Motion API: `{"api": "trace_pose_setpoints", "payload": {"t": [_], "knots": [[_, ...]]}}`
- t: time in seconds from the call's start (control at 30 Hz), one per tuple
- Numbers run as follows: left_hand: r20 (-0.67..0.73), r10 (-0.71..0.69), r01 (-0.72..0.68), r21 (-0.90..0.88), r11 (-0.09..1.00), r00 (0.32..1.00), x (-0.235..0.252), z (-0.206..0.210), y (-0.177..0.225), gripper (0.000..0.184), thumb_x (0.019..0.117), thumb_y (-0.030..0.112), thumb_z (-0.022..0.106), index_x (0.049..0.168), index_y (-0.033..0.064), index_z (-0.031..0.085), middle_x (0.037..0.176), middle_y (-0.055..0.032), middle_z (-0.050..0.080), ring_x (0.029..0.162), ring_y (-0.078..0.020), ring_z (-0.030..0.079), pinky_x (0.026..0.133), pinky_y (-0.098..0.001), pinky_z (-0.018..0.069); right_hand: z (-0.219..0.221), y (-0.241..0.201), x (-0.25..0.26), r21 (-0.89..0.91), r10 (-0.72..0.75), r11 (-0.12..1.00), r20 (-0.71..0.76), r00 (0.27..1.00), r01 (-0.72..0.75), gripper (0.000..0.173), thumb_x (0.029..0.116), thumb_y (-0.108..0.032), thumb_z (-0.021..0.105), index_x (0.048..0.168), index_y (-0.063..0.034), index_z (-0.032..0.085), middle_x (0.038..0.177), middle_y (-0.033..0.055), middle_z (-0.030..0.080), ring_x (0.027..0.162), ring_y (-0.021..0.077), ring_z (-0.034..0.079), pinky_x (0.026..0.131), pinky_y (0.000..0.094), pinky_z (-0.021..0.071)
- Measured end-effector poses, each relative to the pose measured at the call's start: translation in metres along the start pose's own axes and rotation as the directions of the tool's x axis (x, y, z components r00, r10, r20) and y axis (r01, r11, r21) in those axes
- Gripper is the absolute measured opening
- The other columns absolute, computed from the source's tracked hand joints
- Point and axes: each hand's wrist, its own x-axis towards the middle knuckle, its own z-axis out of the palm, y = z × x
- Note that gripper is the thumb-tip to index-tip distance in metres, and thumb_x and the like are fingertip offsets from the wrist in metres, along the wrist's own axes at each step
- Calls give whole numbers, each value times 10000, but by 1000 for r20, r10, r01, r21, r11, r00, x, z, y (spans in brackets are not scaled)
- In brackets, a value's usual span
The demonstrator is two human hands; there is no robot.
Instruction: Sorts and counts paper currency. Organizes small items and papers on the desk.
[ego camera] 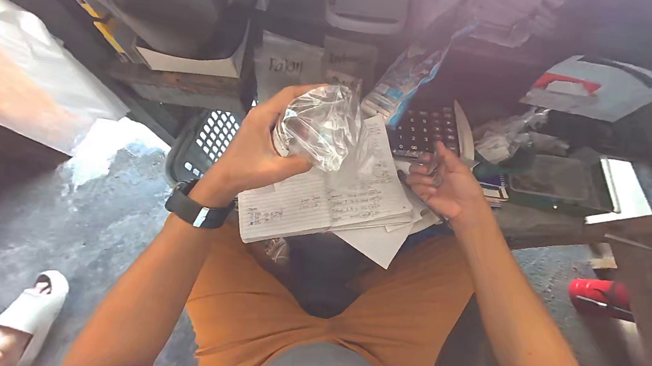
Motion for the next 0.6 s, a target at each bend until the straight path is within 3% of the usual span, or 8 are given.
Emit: {"api": "trace_pose_setpoints", "payload": {"t": [0.07, 0.13, 0.2, 0.3, 0.37, 0.5, 0.57, 0.6], "knots": [[8, 41, -40, -27, 999, 999, 6, 6, 2, 770, 756, 153, 759, 1425, -70, 451, 1323, -27, 620, 1185, 16, 589, 1020, -164, 499, -2, 6, -12, 17, -8, 1000, 23, 1000, 7, 379, 1118, -341, 304, 879, -180, 551, 659, -65, 574, 497, -7, 511, 449, 115, 419], [10, 63, -62, -41, 997, 998, 11, 12, 8, 791, 761, 203, 773, 1435, -63, 454, 1337, -35, 617, 1179, 8, 596, 999, -171, 514, 4, 15, -29, -125, -3, 992, 34, 999, 7, 253, 1088, -175, 379, 1013, -115, 614, 752, -31, 634, 591, 23, 590, 532, 145, 505], [29, 64, -64, -29, 998, 997, 16, 15, 17, 823, 789, 277, 769, 1483, -8, 430, 1375, -28, 594, 1164, 0, 601, 947, -166, 528, 20, 17, -38, -302, 28, 953, 51, 998, -11, 272, 1100, -104, 359, 1172, -37, 612, 810, -12, 632, 673, 50, 617, 622, 179, 538], [27, 105, -103, -78, 992, 994, 27, 22, 22, 841, 770, 355, 806, 1460, 22, 460, 1344, 39, 616, 1175, 12, 600, 998, -187, 522, 38, 17, -41, -296, 20, 955, 110, 994, 14, 498, 1141, -354, 205, 1109, -76, 617, 688, -78, 528, 532, -5, 470, 502, 130, 412], [20, 95, -93, -66, 993, 995, 31, 22, 24, 792, 728, 306, 813, 1405, 38, 502, 1255, 81, 649, 1112, 53, 616, 957, -166, 536, 42, 11, -42, -154, -72, 983, 174, 982, 100, 748, 1083, -556, 73, 1082, -92, 660, 616, -87, 528, 485, -13, 452, 464, 132, 383], [83, 60, -69, 117, 991, 995, 31, 7, 14, 772, 745, 233, 773, 1424, -7, 495, 1246, -66, 657, 1071, 5, 627, 930, -180, 518, 40, -9, -55, -43, -200, 977, 175, 964, 211, 1008, 913, -809, -43, 990, -109, 679, 600, -55, 544, 473, 18, 456, 454, 163, 396], [112, 63, -81, 166, 983, 992, 34, 0, 4, 793, 725, 212, 785, 1424, -37, 505, 1301, -121, 651, 1169, -52, 618, 1024, -241, 499, 35, -14, -61, -99, -240, 960, 195, 951, 263, 878, 998, -718, 23, 980, -154, 696, 608, -76, 546, 469, 2, 446, 444, 153, 390], [130, 66, -89, 182, 979, 989, 35, -2, 2, 785, 724, 199, 786, 1420, -35, 508, 1300, -122, 650, 1176, -55, 615, 1032, -242, 493, 34, -14, -63, -127, -258, 950, 196, 946, 285, 678, 1091, -545, 133, 981, -165, 684, 611, -93, 538, 463, -21, 437, 439, 129, 389]]}}
